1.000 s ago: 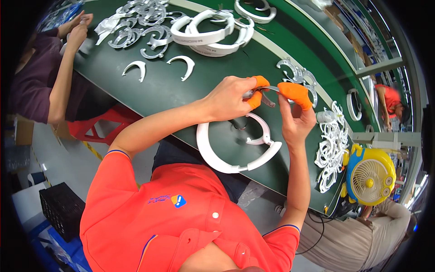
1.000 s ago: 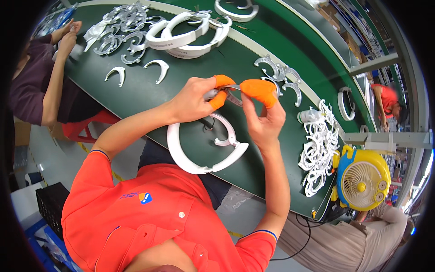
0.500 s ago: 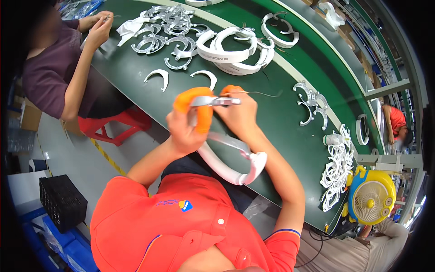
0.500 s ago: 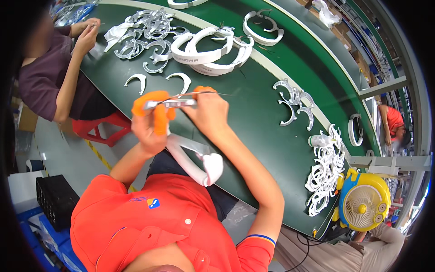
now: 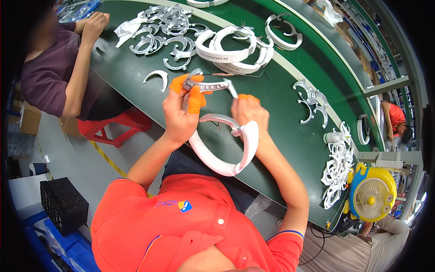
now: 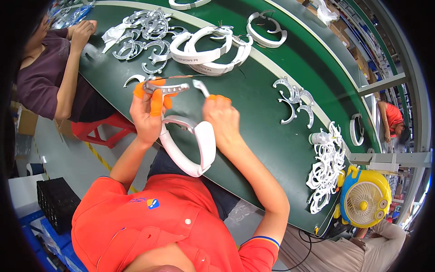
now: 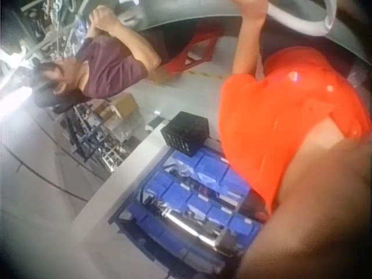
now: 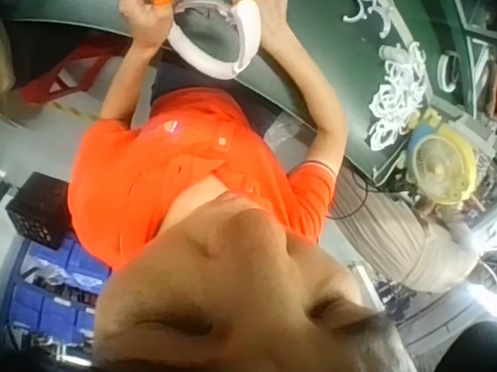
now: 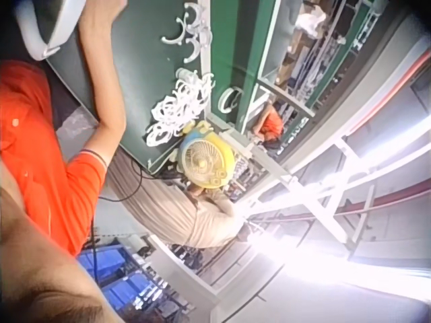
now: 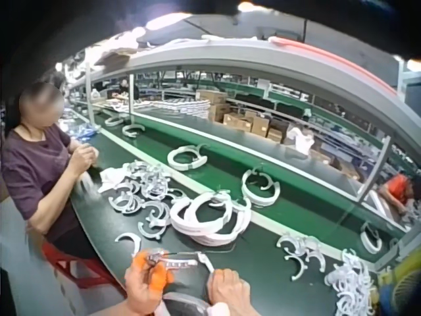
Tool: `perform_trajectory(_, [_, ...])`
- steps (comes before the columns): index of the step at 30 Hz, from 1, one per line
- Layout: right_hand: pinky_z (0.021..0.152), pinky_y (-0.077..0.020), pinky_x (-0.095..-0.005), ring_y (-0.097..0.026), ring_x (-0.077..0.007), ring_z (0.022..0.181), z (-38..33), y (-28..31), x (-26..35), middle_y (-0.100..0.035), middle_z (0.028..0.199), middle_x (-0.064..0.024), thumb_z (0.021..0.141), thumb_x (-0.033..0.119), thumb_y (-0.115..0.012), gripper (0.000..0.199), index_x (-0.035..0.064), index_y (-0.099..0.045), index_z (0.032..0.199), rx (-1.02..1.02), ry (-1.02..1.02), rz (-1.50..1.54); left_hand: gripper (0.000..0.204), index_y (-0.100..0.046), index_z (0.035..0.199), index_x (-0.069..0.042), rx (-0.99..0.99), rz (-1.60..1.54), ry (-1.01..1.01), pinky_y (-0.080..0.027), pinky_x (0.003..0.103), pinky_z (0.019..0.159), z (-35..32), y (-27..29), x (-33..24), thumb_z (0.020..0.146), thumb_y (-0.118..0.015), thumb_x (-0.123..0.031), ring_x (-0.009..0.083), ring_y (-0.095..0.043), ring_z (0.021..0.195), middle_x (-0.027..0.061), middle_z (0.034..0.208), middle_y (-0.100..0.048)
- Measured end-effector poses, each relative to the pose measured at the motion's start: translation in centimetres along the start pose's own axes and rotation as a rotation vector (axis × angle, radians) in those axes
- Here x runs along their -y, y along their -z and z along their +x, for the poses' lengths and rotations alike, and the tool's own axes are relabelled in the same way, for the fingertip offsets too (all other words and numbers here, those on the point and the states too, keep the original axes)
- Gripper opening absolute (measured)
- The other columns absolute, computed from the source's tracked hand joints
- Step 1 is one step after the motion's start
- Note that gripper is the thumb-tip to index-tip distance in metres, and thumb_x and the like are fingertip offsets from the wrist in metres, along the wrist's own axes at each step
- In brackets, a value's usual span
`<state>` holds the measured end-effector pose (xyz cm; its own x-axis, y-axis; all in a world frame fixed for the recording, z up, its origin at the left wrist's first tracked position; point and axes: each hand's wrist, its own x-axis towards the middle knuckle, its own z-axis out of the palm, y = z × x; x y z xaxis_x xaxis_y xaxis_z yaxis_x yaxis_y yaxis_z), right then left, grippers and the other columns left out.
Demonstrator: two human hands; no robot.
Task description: The recorder is assembling white plastic components, applying adhesive and using pliers to join the parts at a factory workbench.
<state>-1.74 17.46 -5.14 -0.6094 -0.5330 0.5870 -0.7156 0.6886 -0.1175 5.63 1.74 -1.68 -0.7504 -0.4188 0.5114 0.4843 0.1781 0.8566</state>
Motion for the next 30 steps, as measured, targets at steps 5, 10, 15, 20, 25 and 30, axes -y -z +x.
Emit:
perform_trajectory(5, [0.052, -0.0488, -0.0388, -0.061, -0.0313, 0.056, -3.1, 5.9, -4.4, -0.060, 0.065, -0.0155, 0.085, 0.012, -0.059, 0.012, 0.0014, -0.056, 0.080, 0.105, -0.391, 0.037, 0.025, -0.049, 0.114, 0.000, 0.198, -0.114, 0.238, -0.043, 0.022, 0.056, 1.9, -1.8, 0.4, 0.090, -0.050, -0.003, 0.0056, -0.050, 0.063, 0.0068, 0.090, -0.062])
perform_trajectory(10, [0.060, -0.0510, -0.0229, -0.063, -0.0120, 0.066, -5.4, 11.0, -8.5, -0.063, 0.079, -0.0082, 0.090, 0.006, -0.055, 0.010, -0.0029, -0.058, 0.094, -0.173, -0.730, 0.526, 0.027, -0.045, 0.117, 0.000, 0.551, -0.168, 0.389, -0.044, 0.023, 0.064, 3.1, -4.1, 1.5, 0.090, -0.049, -0.002, 0.0085, -0.051, 0.068, 0.0108, 0.099, -0.059])
perform_trajectory(15, [0.064, -0.0495, -0.0231, -0.062, -0.0129, 0.069, -4.7, 12.8, -7.0, -0.064, 0.082, -0.0093, 0.088, 0.001, -0.057, 0.014, -0.0047, -0.058, 0.101, -0.249, -0.663, 0.820, 0.021, -0.049, 0.111, -0.002, 0.741, -0.250, 0.505, -0.041, 0.022, 0.058, 3.6, -7.1, 2.3, 0.091, -0.050, -0.007, 0.0083, -0.053, 0.067, 0.0068, 0.096, -0.057])
perform_trajectory(20, [0.062, -0.0509, -0.0242, -0.064, -0.0145, 0.068, -4.6, 10.3, -5.7, -0.065, 0.081, -0.0111, 0.086, -0.002, -0.059, 0.015, -0.0050, -0.059, 0.100, -0.043, -0.648, 1.057, 0.020, -0.051, 0.110, -0.004, 0.784, -0.292, 0.571, -0.037, 0.020, 0.051, 3.6, -7.9, 2.7, 0.092, -0.048, -0.012, 0.0074, -0.054, 0.063, 0.0054, 0.093, -0.057])
perform_trajectory(25, [0.065, -0.0501, -0.0221, -0.063, -0.0116, 0.071, -4.6, 8.2, -4.5, -0.066, 0.082, -0.0099, 0.084, -0.001, -0.062, 0.015, -0.0052, -0.061, 0.098, -0.069, -0.669, 1.041, 0.022, -0.052, 0.108, -0.005, 0.757, -0.348, 0.615, -0.036, 0.018, 0.049, 3.4, -7.5, 3.3, 0.094, -0.045, -0.019, 0.0066, -0.053, 0.063, 0.0036, 0.089, -0.057])
perform_trajectory(30, [0.066, -0.0497, -0.0213, -0.062, -0.0105, 0.073, -4.7, 7.3, -4.3, -0.066, 0.082, -0.0082, 0.083, 0.000, -0.064, 0.015, -0.0043, -0.062, 0.098, -0.082, -0.683, 0.937, 0.034, -0.052, 0.112, -0.005, 0.786, -0.318, 0.522, -0.036, 0.017, 0.049, 3.1, -7.5, 3.8, 0.100, -0.031, -0.030, 0.0056, -0.052, 0.065, 0.0028, 0.088, -0.057])
